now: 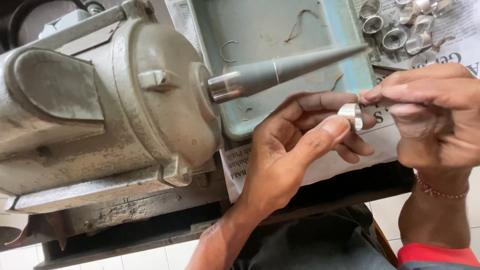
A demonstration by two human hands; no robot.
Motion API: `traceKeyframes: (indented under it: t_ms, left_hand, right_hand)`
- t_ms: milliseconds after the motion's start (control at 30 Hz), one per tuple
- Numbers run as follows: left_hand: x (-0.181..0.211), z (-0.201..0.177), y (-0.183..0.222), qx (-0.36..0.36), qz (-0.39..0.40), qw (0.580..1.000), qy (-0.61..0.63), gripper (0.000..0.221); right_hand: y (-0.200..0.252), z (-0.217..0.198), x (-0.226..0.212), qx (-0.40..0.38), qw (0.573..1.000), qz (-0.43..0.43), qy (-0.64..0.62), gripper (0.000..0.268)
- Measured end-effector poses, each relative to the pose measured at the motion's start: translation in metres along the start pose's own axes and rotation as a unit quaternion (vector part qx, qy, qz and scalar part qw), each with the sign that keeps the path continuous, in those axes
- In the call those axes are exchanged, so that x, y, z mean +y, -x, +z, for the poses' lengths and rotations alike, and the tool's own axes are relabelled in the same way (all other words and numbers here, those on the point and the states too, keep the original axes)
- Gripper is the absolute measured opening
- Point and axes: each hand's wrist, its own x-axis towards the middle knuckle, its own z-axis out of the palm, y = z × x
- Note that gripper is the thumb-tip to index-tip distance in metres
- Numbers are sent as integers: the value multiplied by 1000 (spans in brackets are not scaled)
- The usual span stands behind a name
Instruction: Polishing the interior and exterior of metal rings using a rotating mandrel machine.
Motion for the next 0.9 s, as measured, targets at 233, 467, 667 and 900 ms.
traceKeyframes:
  t_ms: [233, 467, 667, 900]
  left_hand:
    - [-2, 3, 0, -8, -3, 1000, 30, 33]
    - [-10, 11, -4, 31, 1, 1000, 2, 43]
    - [-9, 16, -3, 88, 12, 992, -91, 47]
    - [-3, 11, -1, 79, 25, 992, -92, 51]
  right_hand:
    - [0, -8, 15, -7, 999, -25, -27, 25]
    - [-10, -19, 32, -40, 997, -56, -32, 60]
    - [-16, -17, 13, -65, 992, -110, 17, 41]
    - [-20, -14, 7, -96, 989, -112, 0, 27]
